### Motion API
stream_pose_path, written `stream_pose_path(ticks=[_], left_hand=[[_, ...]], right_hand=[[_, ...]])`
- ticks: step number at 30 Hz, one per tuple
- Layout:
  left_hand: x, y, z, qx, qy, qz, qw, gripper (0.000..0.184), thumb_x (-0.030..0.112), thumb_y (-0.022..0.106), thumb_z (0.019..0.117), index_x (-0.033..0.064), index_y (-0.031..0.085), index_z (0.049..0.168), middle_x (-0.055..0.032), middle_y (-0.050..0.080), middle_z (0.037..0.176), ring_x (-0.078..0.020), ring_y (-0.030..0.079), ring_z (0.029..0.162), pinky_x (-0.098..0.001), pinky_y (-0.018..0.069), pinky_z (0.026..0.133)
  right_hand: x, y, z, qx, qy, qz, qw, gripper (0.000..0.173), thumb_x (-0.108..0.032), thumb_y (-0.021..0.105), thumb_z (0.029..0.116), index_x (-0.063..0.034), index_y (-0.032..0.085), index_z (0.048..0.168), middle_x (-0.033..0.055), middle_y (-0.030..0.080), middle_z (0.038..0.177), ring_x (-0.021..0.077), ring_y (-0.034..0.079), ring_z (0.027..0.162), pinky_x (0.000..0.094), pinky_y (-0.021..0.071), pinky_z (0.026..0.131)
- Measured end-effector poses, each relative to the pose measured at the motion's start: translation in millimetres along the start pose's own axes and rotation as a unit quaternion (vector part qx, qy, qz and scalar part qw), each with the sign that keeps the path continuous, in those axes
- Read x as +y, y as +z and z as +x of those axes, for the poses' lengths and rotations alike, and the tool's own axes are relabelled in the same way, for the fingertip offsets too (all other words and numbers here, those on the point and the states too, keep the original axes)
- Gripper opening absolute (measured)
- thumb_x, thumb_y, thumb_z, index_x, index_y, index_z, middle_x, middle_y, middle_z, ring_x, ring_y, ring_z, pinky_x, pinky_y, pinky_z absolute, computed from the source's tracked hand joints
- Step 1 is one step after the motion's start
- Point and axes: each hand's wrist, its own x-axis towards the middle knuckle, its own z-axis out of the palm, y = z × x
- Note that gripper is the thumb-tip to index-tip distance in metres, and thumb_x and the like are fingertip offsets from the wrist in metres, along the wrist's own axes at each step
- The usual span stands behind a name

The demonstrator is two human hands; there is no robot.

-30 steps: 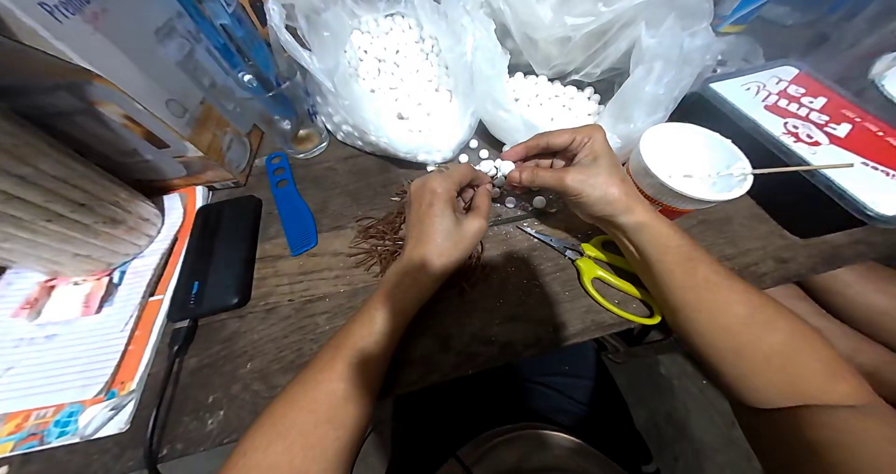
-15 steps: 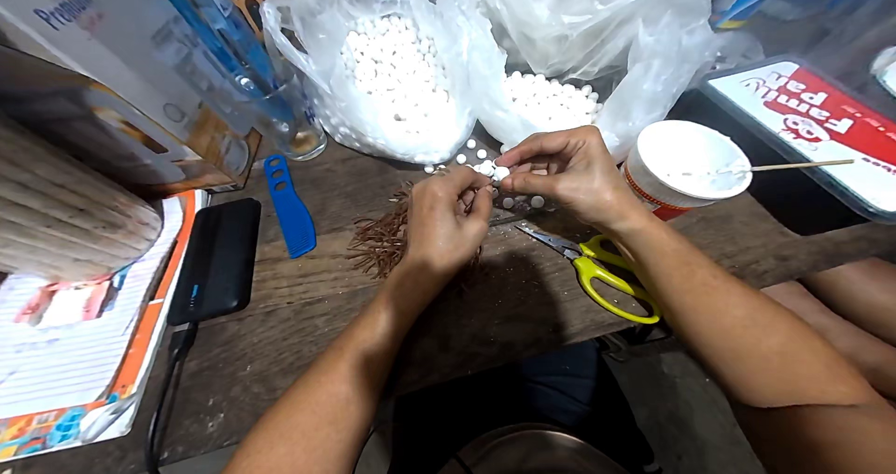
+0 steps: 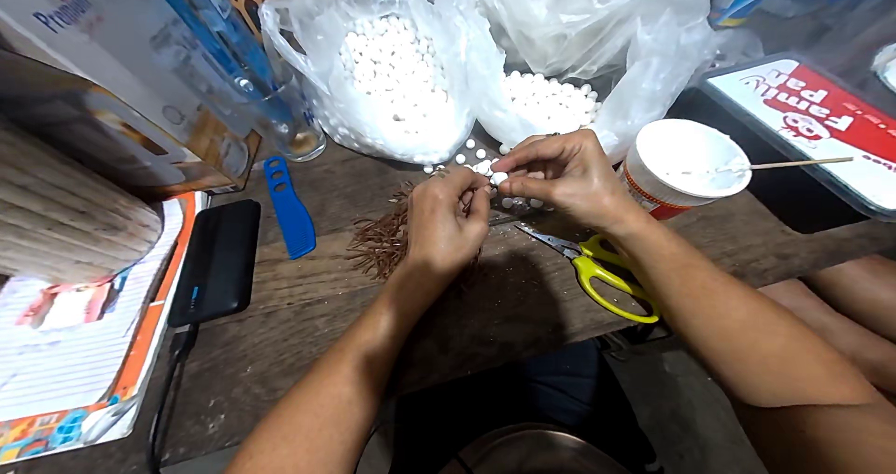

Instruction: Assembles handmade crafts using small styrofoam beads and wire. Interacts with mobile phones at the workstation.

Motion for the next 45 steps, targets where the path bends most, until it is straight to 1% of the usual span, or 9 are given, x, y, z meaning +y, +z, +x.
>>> stream_pose_path(ticks=[8, 12, 19, 24, 29, 32, 35, 40, 45], left_hand=[[0.4, 0.2, 0.0, -0.003, 0.003, 0.01, 1.0, 0.009, 0.004, 0.064, 0.0937, 0.0027, 0.072, 0.089, -0.0055, 0.065, 0.072, -0.008, 0.058, 0.06, -0.0239, 0.0463, 0.057], [4.5, -5.7, 1.2, -0.009, 0.0, 0.012, 1.0, 0.01, 0.006, 0.066, 0.0958, 0.0037, 0.073, 0.103, -0.0055, 0.07, 0.081, -0.008, 0.064, 0.066, -0.0244, 0.0526, 0.061], [13.5, -6.7, 4.6, 0.005, -0.091, -0.072, 0.993, 0.037, 0.004, 0.074, 0.0909, 0.0036, 0.051, 0.12, -0.0029, 0.07, 0.082, -0.0047, 0.066, 0.064, -0.0205, 0.0538, 0.059], [10.8, -7.5, 6.7, -0.003, -0.104, -0.099, 0.99, 0.015, 0.004, 0.071, 0.0932, -0.0001, 0.067, 0.107, -0.0054, 0.071, 0.087, -0.0021, 0.065, 0.071, -0.0172, 0.0538, 0.066], [8.9, -9.7, 9.1, 0.007, -0.163, -0.194, 0.967, 0.003, 0.002, 0.069, 0.0958, -0.0001, 0.069, 0.097, 0.0004, 0.068, 0.085, 0.0023, 0.062, 0.065, -0.0144, 0.054, 0.062], [6.7, -12.2, 8.3, 0.002, -0.169, -0.247, 0.954, 0.003, 0.001, 0.067, 0.0969, 0.0016, 0.068, 0.099, 0.0013, 0.073, 0.083, -0.0003, 0.067, 0.063, -0.0164, 0.0568, 0.059], [7.4, -11.4, 7.1, 0.003, -0.165, -0.267, 0.949, 0.004, 0.0, 0.066, 0.0968, 0.0022, 0.068, 0.1, 0.0004, 0.073, 0.082, -0.0026, 0.067, 0.062, -0.0172, 0.0572, 0.059], [8.5, -8.7, 7.1, 0.008, -0.154, -0.276, 0.949, 0.004, -0.002, 0.066, 0.0964, 0.0014, 0.068, 0.098, 0.0002, 0.073, 0.081, -0.0031, 0.068, 0.062, -0.0186, 0.0582, 0.059], [9.1, -9.1, 7.1, 0.012, -0.159, -0.285, 0.945, 0.005, -0.003, 0.066, 0.0959, 0.0003, 0.069, 0.098, 0.0007, 0.073, 0.08, -0.0034, 0.068, 0.062, -0.0195, 0.0592, 0.061]], right_hand=[[0.0, 1.0, -0.1, 0.004, 0.006, -0.001, 1.0, 0.017, 0.007, 0.074, 0.0817, 0.0049, 0.074, 0.098, 0.005, 0.071, 0.097, -0.0008, 0.067, 0.08, 0.014, 0.0583, 0.074], [-0.8, 0.5, 0.8, 0.032, 0.024, 0.033, 0.999, 0.019, 0.009, 0.075, 0.0807, 0.004, 0.073, 0.099, 0.0028, 0.073, 0.093, 0.0014, 0.069, 0.078, 0.0176, 0.06, 0.075], [-4.8, 0.4, 1.5, 0.069, 0.071, 0.066, 0.993, 0.02, 0.01, 0.073, 0.0812, -0.0007, 0.069, 0.098, -0.001, 0.072, 0.082, 0.0032, 0.069, 0.069, 0.0204, 0.0611, 0.068], [-5.9, 1.9, -1.2, 0.06, 0.061, 0.055, 0.995, 0.021, 0.011, 0.075, 0.0812, -0.0009, 0.07, 0.098, 0.0006, 0.072, 0.08, 0.0036, 0.068, 0.066, 0.0187, 0.06, 0.064], [-36.1, -20.2, -37.6, 0.052, -0.016, -0.09, 0.994, 0.027, -0.009, 0.073, 0.0886, -0.0018, 0.069, 0.114, -0.0002, 0.071, 0.1, 0.0007, 0.067, 0.079, 0.0174, 0.0582, 0.071], [-36.1, -37.6, -84.1, 0.102, 0.005, -0.083, 0.991, 0.018, -0.018, 0.073, 0.09, -0.0105, 0.073, 0.107, -0.0098, 0.074, 0.092, -0.0011, 0.069, 0.077, 0.0175, 0.0595, 0.07], [-26.3, -47.8, -123.5, 0.101, 0.041, -0.226, 0.968, 0.023, -0.026, 0.068, 0.0933, -0.0048, 0.075, 0.099, -0.0033, 0.071, 0.087, -0.0031, 0.064, 0.076, 0.0139, 0.0541, 0.07], [-29.2, -38.5, -141.2, -0.008, 0.05, -0.44, 0.896, 0.036, -0.03, 0.063, 0.0899, -0.0054, 0.077, 0.112, 0.0191, 0.072, 0.104, 0.0406, 0.07, 0.093, 0.0568, 0.0564, 0.076], [-26.3, -34.6, -133.2, 0.031, 0.07, -0.392, 0.917, 0.038, -0.031, 0.065, 0.0807, -0.0044, 0.077, 0.105, 0.0139, 0.071, 0.088, 0.0249, 0.068, 0.073, 0.0429, 0.0544, 0.064]])
